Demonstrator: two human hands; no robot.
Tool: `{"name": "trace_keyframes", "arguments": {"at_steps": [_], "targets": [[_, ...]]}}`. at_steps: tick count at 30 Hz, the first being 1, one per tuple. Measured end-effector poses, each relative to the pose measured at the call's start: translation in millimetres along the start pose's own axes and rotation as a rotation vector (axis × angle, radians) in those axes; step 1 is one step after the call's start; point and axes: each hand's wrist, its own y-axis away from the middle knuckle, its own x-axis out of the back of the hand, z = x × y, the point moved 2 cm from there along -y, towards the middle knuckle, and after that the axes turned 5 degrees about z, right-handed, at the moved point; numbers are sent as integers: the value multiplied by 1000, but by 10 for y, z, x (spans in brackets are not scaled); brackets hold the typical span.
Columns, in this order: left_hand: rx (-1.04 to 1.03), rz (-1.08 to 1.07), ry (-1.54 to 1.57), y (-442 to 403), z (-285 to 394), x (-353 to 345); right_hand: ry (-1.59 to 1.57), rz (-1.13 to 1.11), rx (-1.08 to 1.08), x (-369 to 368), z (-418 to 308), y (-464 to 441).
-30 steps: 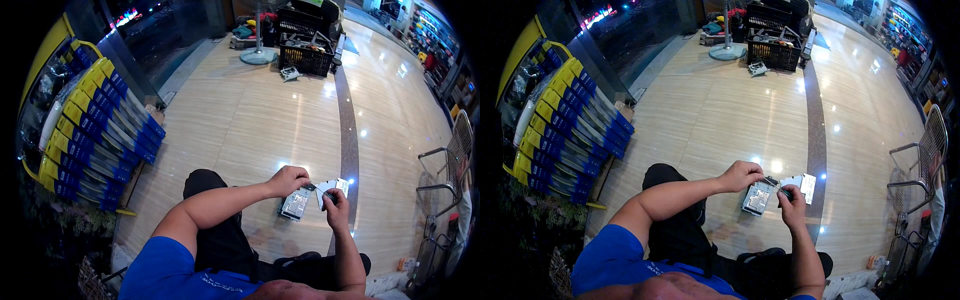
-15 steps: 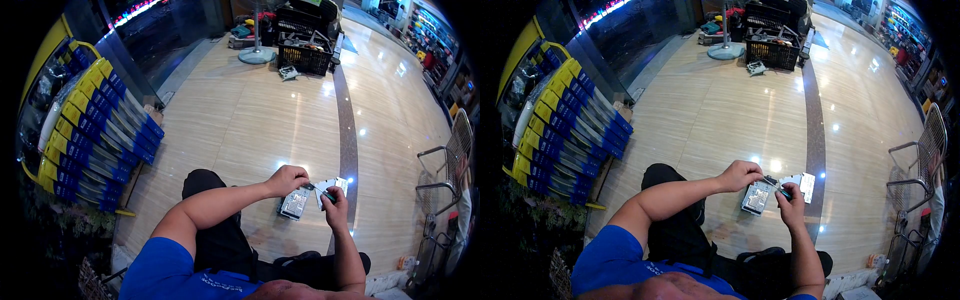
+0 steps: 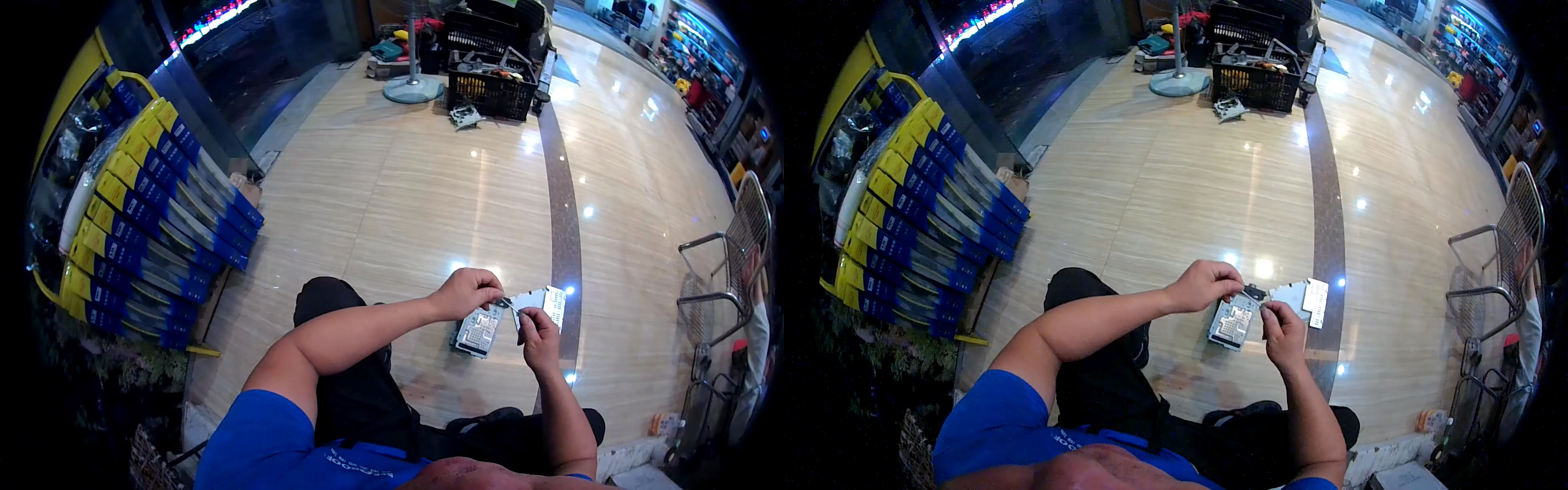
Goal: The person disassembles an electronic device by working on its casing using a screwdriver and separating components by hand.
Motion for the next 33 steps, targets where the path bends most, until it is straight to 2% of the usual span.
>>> {"name": "trace_keyframes", "arguments": {"at_steps": [6,33], "targets": [[100,37,196,-57,-40,58,-54,36,44,40,46,-22],[177,-13,275,-68,-11,63,-8,89,98,43,-93,0]]}}
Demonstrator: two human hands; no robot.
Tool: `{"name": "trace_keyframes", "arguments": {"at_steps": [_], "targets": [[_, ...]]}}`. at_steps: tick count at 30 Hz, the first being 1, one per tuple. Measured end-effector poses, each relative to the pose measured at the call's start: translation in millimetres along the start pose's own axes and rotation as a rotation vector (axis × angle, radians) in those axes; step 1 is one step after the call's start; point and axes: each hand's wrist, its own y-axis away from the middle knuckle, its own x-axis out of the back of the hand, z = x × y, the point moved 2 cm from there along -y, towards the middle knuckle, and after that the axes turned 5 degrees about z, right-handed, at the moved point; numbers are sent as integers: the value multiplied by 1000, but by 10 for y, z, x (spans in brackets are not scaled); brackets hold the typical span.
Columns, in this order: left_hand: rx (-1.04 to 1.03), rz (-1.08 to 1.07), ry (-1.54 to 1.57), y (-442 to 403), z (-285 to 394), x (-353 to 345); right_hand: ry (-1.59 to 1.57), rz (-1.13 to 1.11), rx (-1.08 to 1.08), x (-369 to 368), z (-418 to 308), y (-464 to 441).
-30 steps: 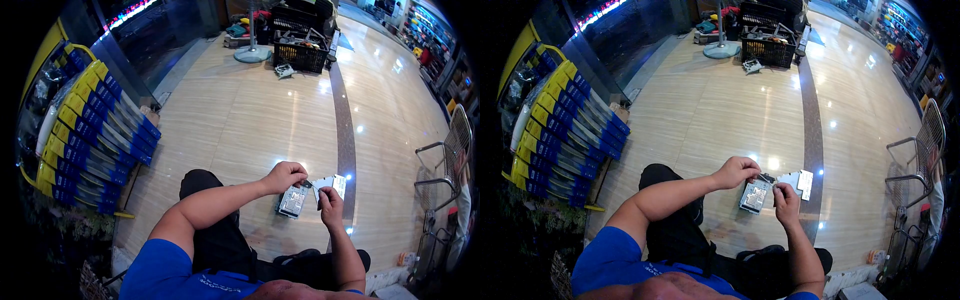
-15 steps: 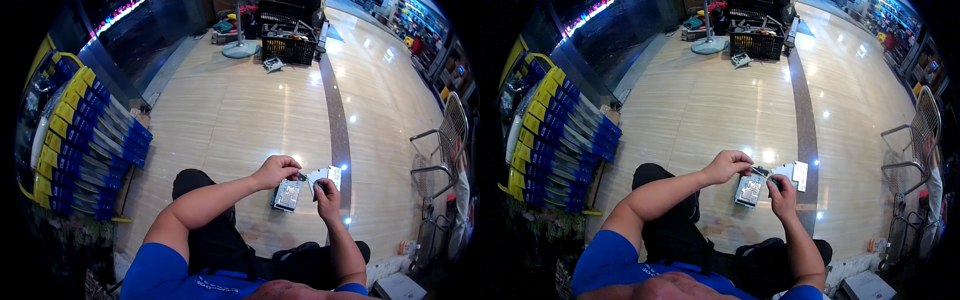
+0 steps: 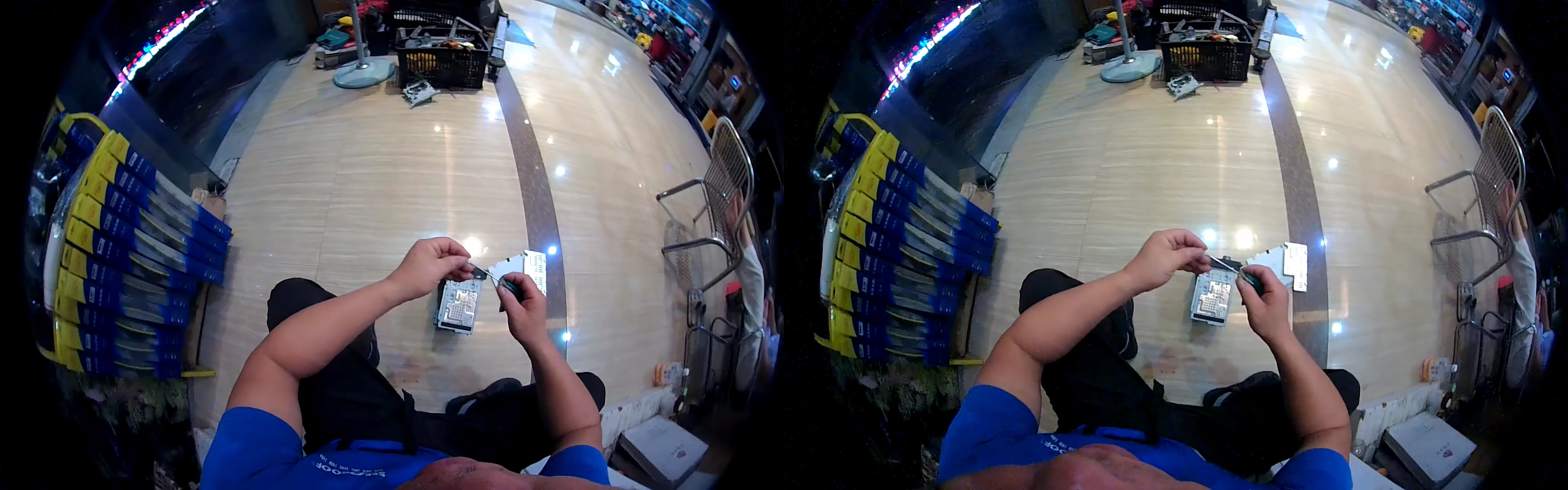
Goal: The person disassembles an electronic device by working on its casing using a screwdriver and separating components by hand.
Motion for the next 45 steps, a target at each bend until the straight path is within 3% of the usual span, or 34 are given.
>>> {"name": "trace_keyframes", "arguments": {"at_steps": [4,12,19,45], "targets": [[11,19,119,-30,-52,108,108,0,28,28,-61,-3],[11,35,212,-17,-54,132,148,21,342,77,-293,13],[26,3,144,-48,-110,54,199,35,434,115,-313,2],[-70,18,-187,-23,-171,-6,306,-16,455,113,-286,19]]}}
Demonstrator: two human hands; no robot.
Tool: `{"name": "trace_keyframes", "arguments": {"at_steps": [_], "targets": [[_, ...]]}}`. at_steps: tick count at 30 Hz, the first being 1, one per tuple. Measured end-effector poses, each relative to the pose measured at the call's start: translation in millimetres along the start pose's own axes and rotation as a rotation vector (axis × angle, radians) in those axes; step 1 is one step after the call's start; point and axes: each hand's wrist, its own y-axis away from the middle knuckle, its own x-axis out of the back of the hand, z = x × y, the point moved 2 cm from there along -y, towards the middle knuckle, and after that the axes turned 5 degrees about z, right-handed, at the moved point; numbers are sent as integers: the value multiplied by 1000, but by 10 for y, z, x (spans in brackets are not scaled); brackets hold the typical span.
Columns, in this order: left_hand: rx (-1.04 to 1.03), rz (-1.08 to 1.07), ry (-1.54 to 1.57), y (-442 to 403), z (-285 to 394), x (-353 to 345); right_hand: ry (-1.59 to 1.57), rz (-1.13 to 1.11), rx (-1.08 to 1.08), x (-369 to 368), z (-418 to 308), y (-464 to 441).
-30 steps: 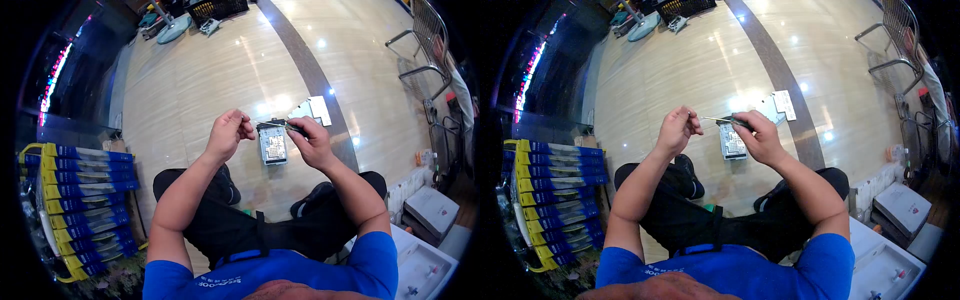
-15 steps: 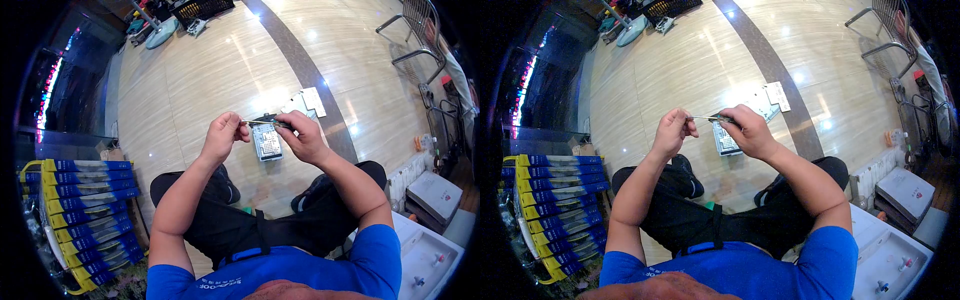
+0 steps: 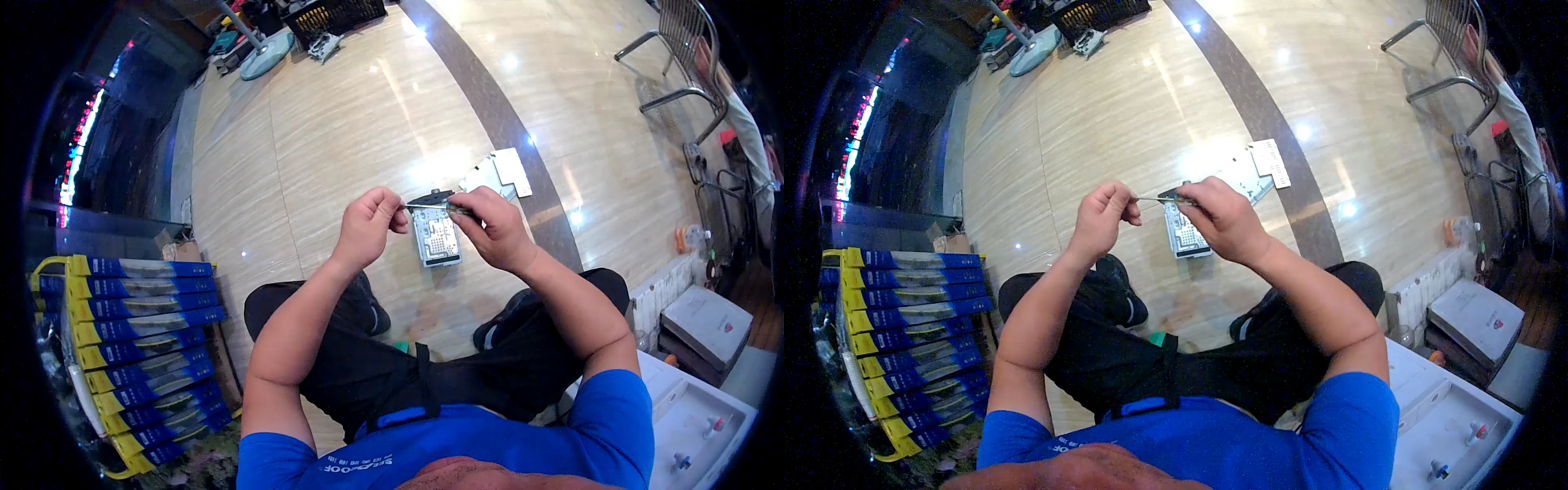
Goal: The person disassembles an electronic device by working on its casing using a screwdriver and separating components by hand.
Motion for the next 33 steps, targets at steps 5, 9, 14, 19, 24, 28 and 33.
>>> {"name": "trace_keyframes", "arguments": {"at_steps": [5,9,14,19,24,28,33], "targets": [[5,54,-64,5,-5,-23,58,-40,10,10,-49,-20],[5,64,-81,18,-2,-45,51,-137,-104,-31,16,13],[27,59,-113,27,-19,-56,-52,-60,-203,-89,79,53],[34,68,-85,25,-52,-48,20,-24,-189,-118,69,59],[38,71,-83,21,-91,-56,57,0,-135,-129,102,54],[31,88,-140,29,-52,-71,46,38,-121,-145,80,65],[37,102,-155,29,-55,-75,-85,23,-218,-139,118,83]]}}
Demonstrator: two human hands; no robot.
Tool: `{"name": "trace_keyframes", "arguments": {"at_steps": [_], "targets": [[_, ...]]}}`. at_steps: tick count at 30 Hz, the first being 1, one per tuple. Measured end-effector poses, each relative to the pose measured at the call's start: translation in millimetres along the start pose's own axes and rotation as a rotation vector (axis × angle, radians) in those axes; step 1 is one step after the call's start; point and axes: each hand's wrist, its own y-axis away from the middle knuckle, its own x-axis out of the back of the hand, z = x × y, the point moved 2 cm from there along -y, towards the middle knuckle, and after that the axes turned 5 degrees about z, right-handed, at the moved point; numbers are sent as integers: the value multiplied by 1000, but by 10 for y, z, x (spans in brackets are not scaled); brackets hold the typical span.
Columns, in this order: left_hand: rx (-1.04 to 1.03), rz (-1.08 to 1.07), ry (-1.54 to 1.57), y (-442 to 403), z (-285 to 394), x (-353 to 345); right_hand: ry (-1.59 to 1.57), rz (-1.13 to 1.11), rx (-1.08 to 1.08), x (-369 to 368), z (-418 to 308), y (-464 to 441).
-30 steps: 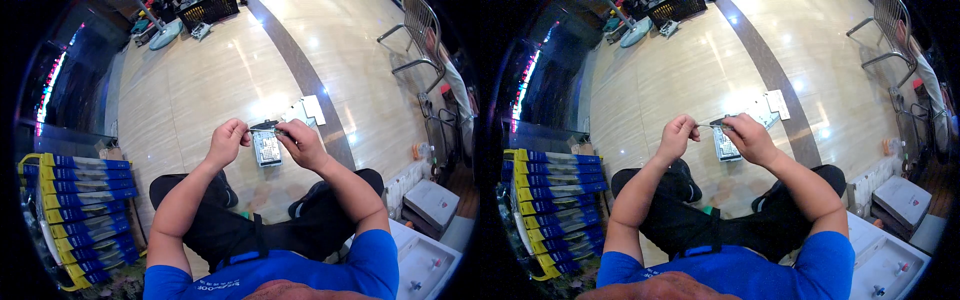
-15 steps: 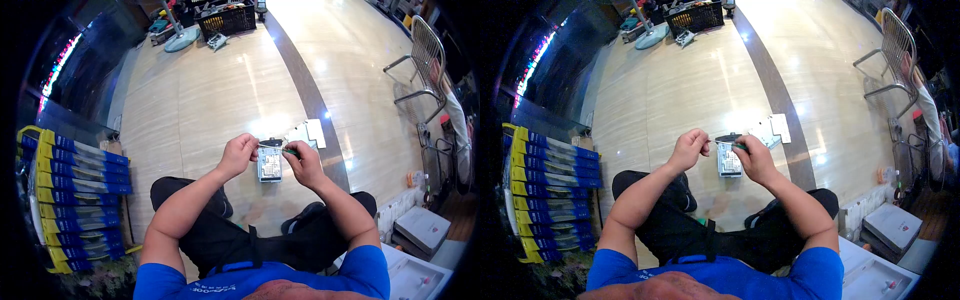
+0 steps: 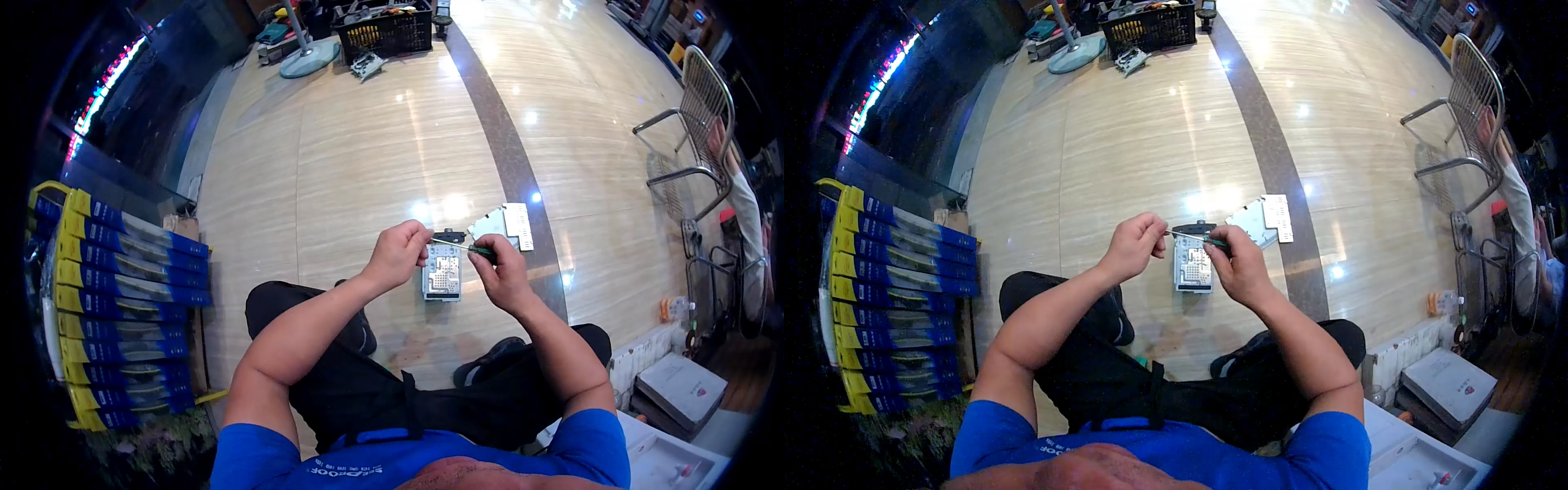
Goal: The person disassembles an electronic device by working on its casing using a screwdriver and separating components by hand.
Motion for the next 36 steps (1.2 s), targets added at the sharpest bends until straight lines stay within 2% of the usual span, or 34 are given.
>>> {"name": "trace_keyframes", "arguments": {"at_steps": [14,18,21,36], "targets": [[-77,36,-87,46,48,-27,185,-11,65,27,-55,-36],[-85,30,-109,30,63,6,16,-14,-17,-20,6,10],[-72,28,-61,31,61,28,41,-77,-80,0,42,14],[-51,-31,25,21,87,20,61,-16,-29,-18,27,-7]]}}
